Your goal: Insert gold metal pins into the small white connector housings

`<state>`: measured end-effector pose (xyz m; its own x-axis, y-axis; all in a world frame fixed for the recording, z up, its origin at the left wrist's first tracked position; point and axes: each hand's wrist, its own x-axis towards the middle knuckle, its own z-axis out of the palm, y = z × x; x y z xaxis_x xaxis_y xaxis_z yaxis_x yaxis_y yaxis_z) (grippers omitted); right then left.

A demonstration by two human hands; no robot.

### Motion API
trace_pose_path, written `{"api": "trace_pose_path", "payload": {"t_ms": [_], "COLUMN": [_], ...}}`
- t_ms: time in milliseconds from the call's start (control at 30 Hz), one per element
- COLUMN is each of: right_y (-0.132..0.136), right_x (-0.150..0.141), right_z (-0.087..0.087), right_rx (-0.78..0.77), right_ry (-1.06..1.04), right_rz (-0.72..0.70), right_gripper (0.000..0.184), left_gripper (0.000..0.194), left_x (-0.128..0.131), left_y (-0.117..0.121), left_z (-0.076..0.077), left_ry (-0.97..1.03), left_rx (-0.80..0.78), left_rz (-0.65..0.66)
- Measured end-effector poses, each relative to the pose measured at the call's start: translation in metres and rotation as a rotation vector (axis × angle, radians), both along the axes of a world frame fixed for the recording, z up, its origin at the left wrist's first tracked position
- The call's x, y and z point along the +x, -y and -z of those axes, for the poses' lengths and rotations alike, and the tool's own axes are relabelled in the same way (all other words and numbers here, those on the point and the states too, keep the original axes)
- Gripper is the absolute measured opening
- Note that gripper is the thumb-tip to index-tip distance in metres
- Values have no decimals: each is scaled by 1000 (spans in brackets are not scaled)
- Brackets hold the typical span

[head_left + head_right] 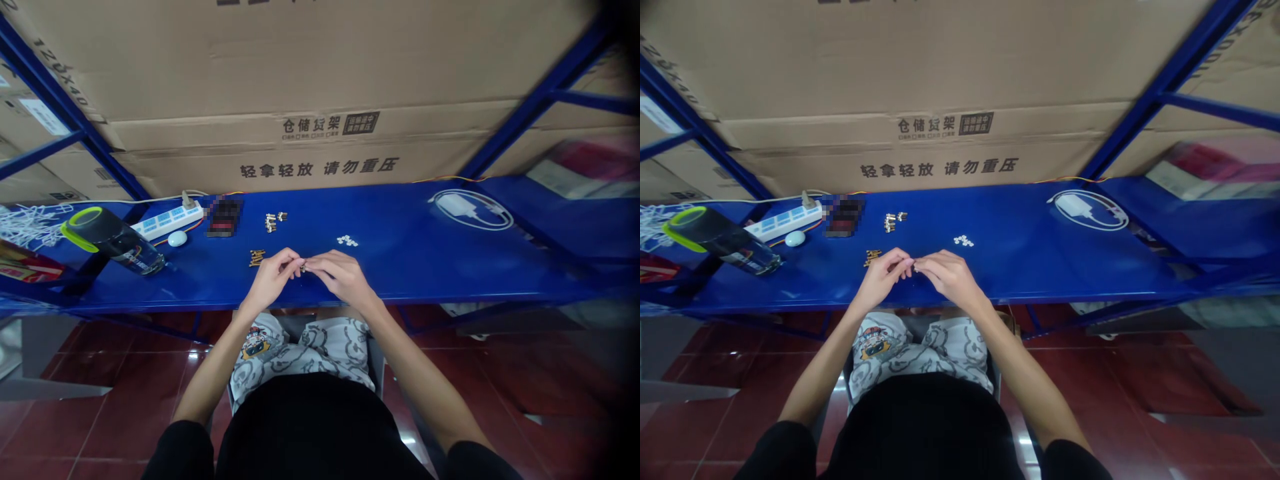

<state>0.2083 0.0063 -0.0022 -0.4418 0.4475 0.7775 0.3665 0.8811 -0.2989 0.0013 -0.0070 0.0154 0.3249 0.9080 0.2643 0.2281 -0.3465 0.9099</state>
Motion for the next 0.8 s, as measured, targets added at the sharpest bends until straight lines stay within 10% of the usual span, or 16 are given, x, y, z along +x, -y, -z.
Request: {"api": "trace_pose_path", "payload": {"t_ms": [800], "right_y": [1], "right_x": [0], "right_z": [-4], "right_rx": [-103], "right_ry": [-104], "right_rz": [-77], "right_gripper": [14], "left_gripper": [20], "left_x": [0], "left_y": [4], "left_z": [-2], "left_ry": [-23], "left_rx": [20], "left_rz": [30]}}
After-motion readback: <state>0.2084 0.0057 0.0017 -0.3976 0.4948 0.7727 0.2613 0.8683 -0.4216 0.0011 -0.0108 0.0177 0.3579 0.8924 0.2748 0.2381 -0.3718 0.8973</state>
